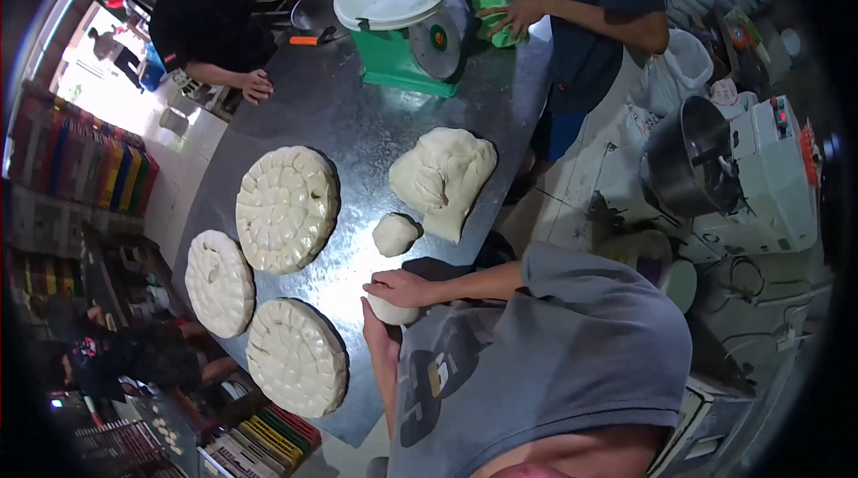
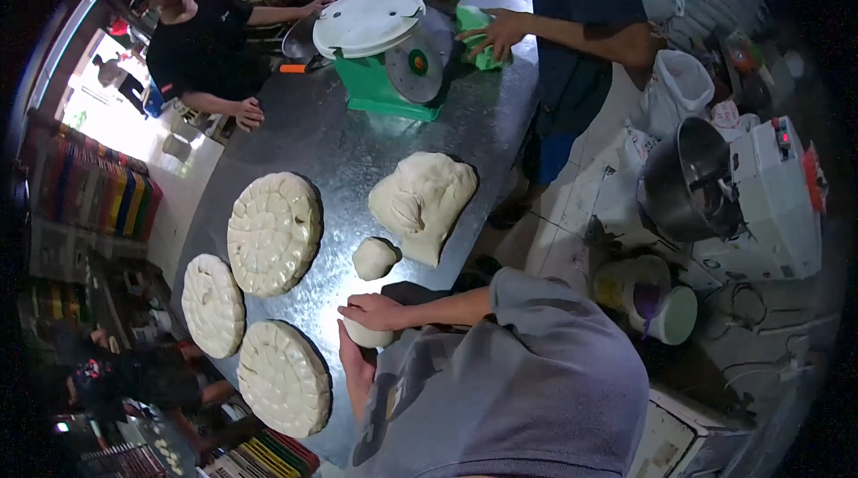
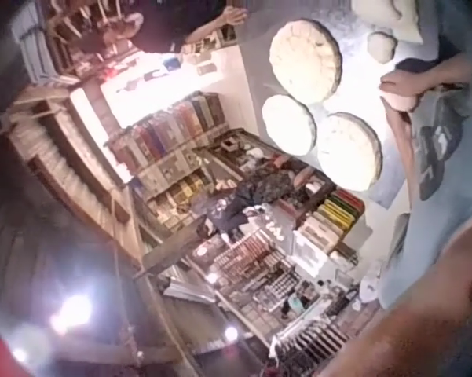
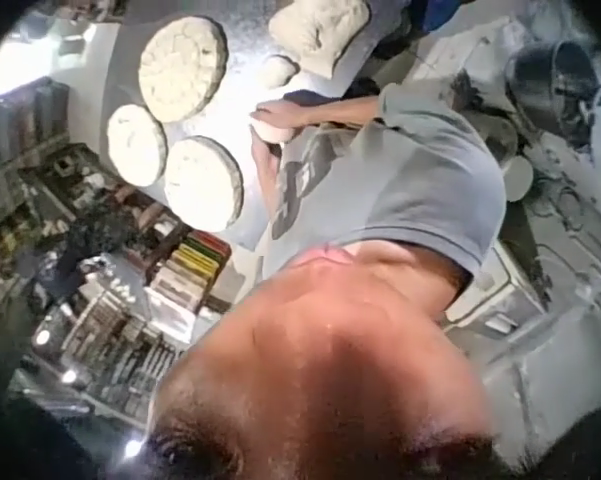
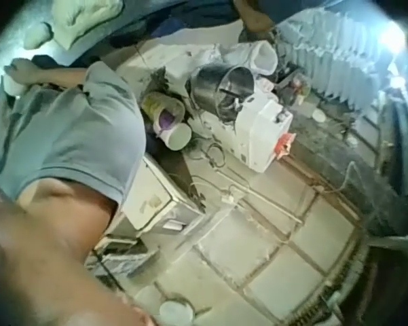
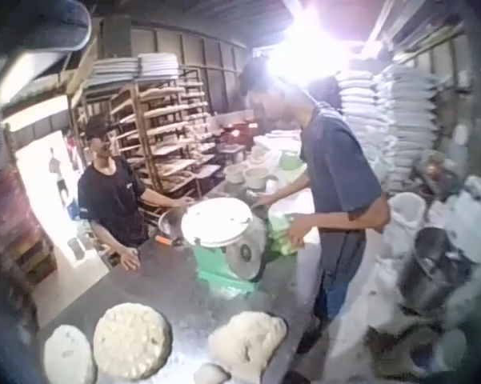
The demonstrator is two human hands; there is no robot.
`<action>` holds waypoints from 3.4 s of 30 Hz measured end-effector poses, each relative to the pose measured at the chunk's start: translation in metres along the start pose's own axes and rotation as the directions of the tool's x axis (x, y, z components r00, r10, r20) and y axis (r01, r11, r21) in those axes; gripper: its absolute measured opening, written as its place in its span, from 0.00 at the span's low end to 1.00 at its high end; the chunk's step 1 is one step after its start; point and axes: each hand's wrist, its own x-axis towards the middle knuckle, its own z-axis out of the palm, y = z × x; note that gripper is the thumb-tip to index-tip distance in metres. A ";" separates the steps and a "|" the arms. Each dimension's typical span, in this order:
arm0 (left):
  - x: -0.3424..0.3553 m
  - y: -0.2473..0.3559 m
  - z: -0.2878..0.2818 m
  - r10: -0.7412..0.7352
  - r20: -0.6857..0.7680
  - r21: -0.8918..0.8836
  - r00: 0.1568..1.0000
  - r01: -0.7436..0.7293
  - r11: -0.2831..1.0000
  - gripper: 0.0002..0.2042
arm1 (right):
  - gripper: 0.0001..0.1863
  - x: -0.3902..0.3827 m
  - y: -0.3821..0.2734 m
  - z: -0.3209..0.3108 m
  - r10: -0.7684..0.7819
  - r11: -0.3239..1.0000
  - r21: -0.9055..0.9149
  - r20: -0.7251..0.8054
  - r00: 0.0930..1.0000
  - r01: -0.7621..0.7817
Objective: Kneading, weighing, and shaping dough into small portions on a metal table in a bakery.
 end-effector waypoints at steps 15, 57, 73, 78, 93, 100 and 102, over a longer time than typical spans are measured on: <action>0.013 -0.009 -0.025 0.616 0.145 0.885 0.775 -0.380 0.270 0.17 | 0.15 0.017 0.024 0.012 -0.088 0.889 -0.368 0.447 0.890 0.273; 0.039 0.035 -0.053 0.692 0.148 0.986 0.707 -0.052 -0.158 0.17 | 0.14 -0.016 0.089 -0.068 -0.474 0.706 -0.549 0.101 0.874 0.446; 0.027 0.004 -0.019 0.301 0.124 0.952 0.945 -0.028 -0.305 0.29 | 0.14 -0.014 0.087 -0.070 -0.395 0.738 -0.555 0.107 0.913 0.384; 0.024 0.030 -0.038 0.225 -0.129 0.940 0.966 0.046 0.338 0.23 | 0.14 -0.013 0.092 -0.068 -0.402 0.750 -0.538 0.094 0.911 0.386; 0.063 0.052 -0.040 0.837 0.027 0.917 0.546 -0.347 0.197 0.23 | 0.15 -0.014 0.081 -0.074 -0.375 0.773 -0.520 0.088 0.923 0.364; 0.038 0.000 -0.025 0.494 0.298 0.943 0.816 -0.171 -0.287 0.20 | 0.15 -0.014 0.085 -0.072 -0.454 0.731 -0.559 0.033 0.890 0.393; 0.029 -0.013 -0.025 0.500 0.243 0.951 0.831 -0.103 -0.291 0.21 | 0.14 -0.014 0.086 -0.071 -0.433 0.733 -0.562 0.048 0.900 0.383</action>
